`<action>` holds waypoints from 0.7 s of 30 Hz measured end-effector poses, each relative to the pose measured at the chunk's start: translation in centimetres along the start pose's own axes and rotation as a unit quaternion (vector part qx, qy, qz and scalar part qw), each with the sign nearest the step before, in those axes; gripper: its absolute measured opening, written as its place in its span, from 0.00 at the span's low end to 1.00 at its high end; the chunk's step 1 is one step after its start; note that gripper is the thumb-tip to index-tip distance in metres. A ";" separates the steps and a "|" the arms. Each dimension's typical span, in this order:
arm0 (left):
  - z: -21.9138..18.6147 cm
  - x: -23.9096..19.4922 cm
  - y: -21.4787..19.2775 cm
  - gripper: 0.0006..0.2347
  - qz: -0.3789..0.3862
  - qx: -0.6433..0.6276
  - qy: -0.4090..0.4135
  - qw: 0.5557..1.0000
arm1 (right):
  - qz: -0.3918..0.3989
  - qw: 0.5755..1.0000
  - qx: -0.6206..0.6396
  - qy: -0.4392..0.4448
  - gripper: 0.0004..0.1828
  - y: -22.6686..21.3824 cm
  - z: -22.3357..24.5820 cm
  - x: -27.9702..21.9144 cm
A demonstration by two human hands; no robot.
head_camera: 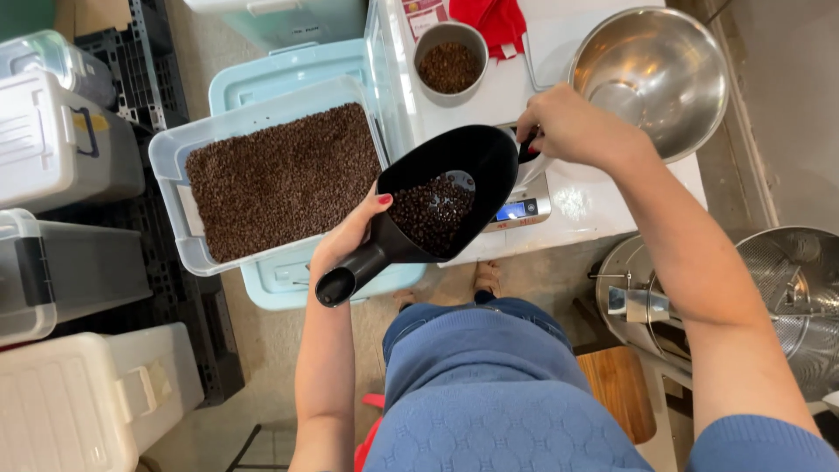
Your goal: Weighing roasted coffee beans by scooping them from a storage bin into a container on a digital scale
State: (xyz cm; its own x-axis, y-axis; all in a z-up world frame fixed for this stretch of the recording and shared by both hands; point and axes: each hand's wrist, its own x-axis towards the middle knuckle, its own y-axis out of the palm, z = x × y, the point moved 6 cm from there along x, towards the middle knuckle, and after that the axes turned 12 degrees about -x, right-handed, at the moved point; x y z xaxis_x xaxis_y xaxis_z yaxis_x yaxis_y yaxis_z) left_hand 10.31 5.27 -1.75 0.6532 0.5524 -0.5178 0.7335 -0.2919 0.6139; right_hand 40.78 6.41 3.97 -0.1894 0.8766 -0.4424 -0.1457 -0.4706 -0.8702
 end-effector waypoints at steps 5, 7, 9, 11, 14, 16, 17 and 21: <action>0.1 -0.2 -0.1 0.27 -0.016 -0.024 -0.016 0.999 | -0.035 0.999 0.018 -0.021 0.17 -0.3 -0.2 -0.1; -0.3 0.6 -0.4 0.29 -0.006 -0.006 -0.008 1.000 | -0.033 0.999 0.029 -0.006 0.15 -2.5 1.2 -1.0; 1.4 0.5 -1.1 0.31 -0.002 0.003 -0.012 1.000 | -0.016 0.999 0.043 0.012 0.13 -2.4 2.8 -2.4; 0.8 1.2 -1.4 0.30 0.026 -0.007 0.022 0.999 | -0.077 0.997 0.003 0.004 0.12 -4.9 4.5 -2.5; 0.8 0.0 -0.9 0.35 0.027 0.094 0.086 0.992 | -0.193 0.979 0.030 -0.060 0.21 -5.6 7.5 -2.7; 0.2 -1.0 -1.2 0.35 0.019 0.087 0.087 0.992 | -0.190 0.977 0.082 -0.060 0.31 -6.0 10.5 -2.8; 0.1 -1.5 -1.5 0.36 0.011 0.078 0.076 0.994 | -0.177 0.973 0.141 -0.053 0.42 -6.1 11.9 -2.8; -0.2 -3.1 -3.9 0.35 -0.009 0.047 0.094 0.994 | -0.159 0.974 0.154 -0.045 0.48 -6.8 15.6 -2.5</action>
State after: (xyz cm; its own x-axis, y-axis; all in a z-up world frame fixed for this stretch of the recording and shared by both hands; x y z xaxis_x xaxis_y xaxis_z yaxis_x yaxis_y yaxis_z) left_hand 5.36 4.87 -2.40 0.6002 0.6919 -0.4014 0.7643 -0.3480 0.5429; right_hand 27.10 5.82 14.40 -0.1691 0.9774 -0.1273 -0.4924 -0.1956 -0.8481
